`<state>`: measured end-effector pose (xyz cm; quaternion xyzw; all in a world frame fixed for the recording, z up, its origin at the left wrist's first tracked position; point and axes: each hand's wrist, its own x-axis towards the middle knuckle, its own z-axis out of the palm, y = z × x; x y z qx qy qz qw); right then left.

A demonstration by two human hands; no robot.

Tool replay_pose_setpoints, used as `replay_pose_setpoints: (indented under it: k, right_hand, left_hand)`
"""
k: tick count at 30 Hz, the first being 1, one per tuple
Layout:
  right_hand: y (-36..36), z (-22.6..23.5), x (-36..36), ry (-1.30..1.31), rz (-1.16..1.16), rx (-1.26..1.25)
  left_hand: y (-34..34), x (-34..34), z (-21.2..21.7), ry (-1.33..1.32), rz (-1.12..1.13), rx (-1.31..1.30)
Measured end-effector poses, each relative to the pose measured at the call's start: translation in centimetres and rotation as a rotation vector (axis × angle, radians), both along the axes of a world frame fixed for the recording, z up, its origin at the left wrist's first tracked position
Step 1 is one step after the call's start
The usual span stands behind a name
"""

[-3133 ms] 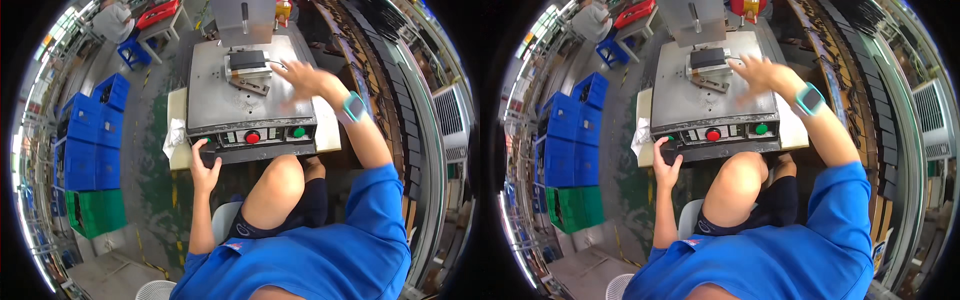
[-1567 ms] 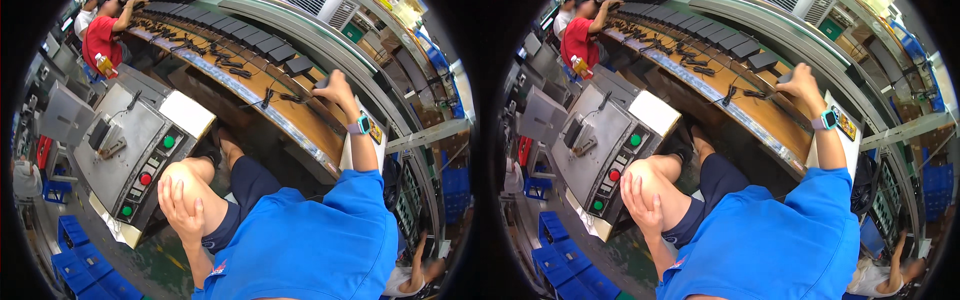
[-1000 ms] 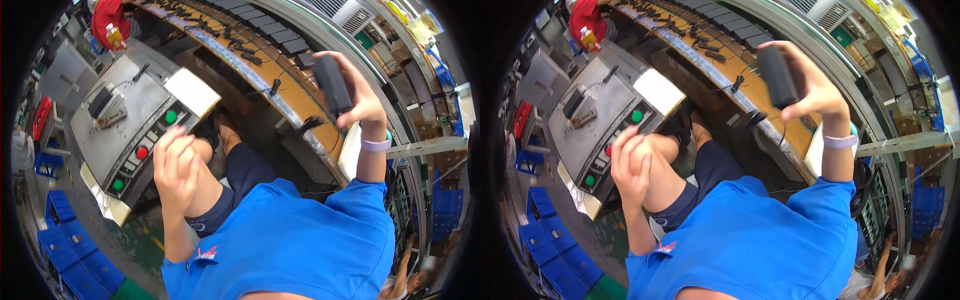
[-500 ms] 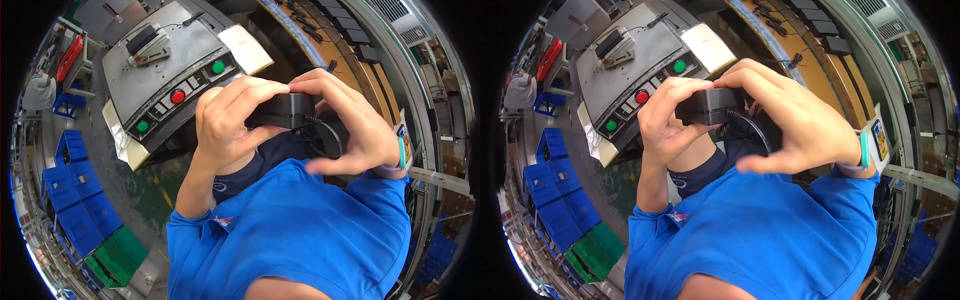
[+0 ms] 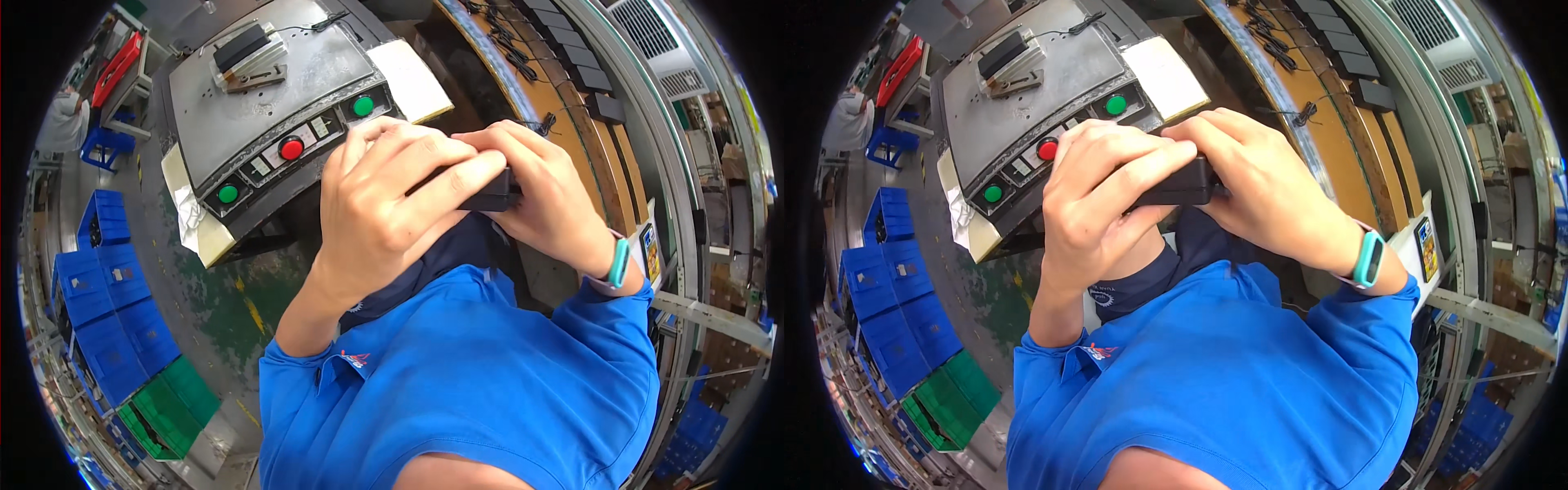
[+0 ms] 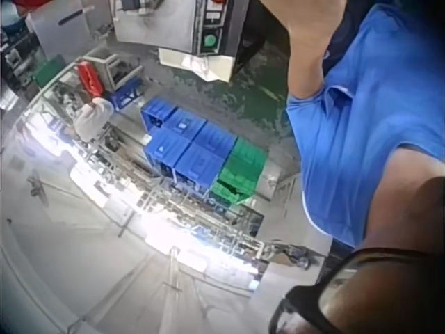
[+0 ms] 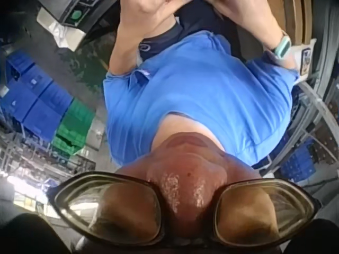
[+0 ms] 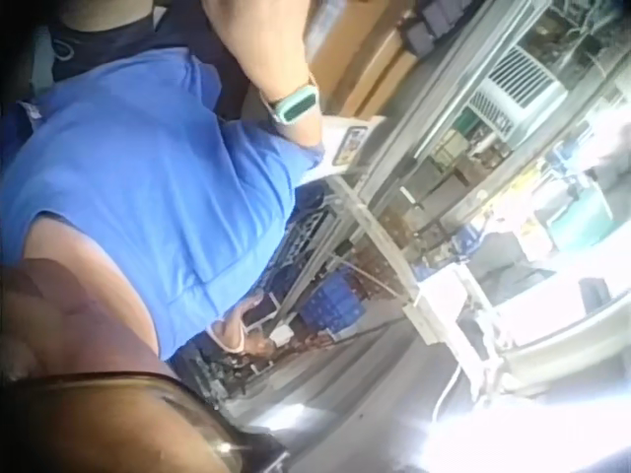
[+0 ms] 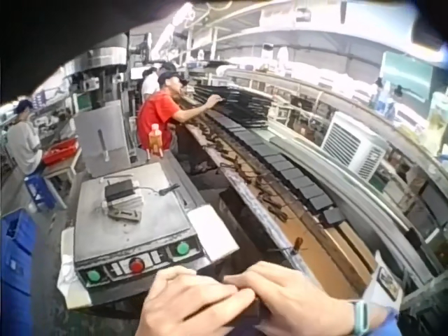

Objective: The person operates an industrial stamping machine to process or assemble electronic components, using the machine to work on plastic casings.

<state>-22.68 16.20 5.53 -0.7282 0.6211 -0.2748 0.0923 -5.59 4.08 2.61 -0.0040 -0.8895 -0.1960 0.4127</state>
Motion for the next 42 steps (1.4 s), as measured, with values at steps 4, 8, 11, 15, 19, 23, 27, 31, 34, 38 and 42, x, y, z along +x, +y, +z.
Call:
replay_pose_setpoints:
  k: [4, 8, 11, 15, 19, 23, 27, 31, 34, 38, 42]
  right_hand:
    - [-0.8, -0.5, -0.6, -0.197, -0.044, -0.103]
    - [-1.9, -2.5, -1.9, -0.553, 0.169, -0.022]
    - [-2.6, -3.0, -2.1, -0.505, 0.146, 0.024]
    - [-3.7, -4.0, -2.8, -0.431, 0.216, 0.062]
    - [-5.2, -4.2, -1.6, -0.791, 0.206, 0.477]
    - [-5.9, -5.8, -5.0, -0.999, 0.147, 0.743]
    - [-8.4, -3.8, -8.6, -1.112, 0.080, 0.745]
    - [-13.8, -3.6, -10.6, -0.945, -0.005, 0.520]
    - [-20.0, -4.9, -10.6, -0.722, -0.069, 0.326]
    - [-29.8, -10.2, -11.2, -0.224, 0.067, -0.058]
    - [-36.8, -11.7, -6.3, -0.210, 0.187, -0.130]
  left_hand:
    - [0.1, 0.1, -0.7, 0.218, 0.053, 0.270]
    - [0.3, 0.8, -1.3, 0.358, -0.221, 1.072]
    - [-1.3, 1.4, -1.9, 0.132, -0.142, 0.636]
    - [-2.1, 1.5, -1.9, 0.067, -0.080, 0.480]
    - [-3.5, 0.9, -3.5, -0.021, -0.113, 0.578]
    - [-12.0, 1.3, -6.9, 0.203, -0.003, 0.972]
    - [-25.6, 5.1, -10.5, 0.202, 0.725, 0.569]
    - [-31.9, 4.8, -11.0, 0.087, 0.586, 0.553]
    - [-32.5, 6.1, -9.9, 0.101, 0.388, 0.771]
    - [-28.7, 9.6, -10.5, 0.363, -0.077, 1.231]
    - [-16.4, 11.9, -10.4, 1.015, -0.561, 1.704]
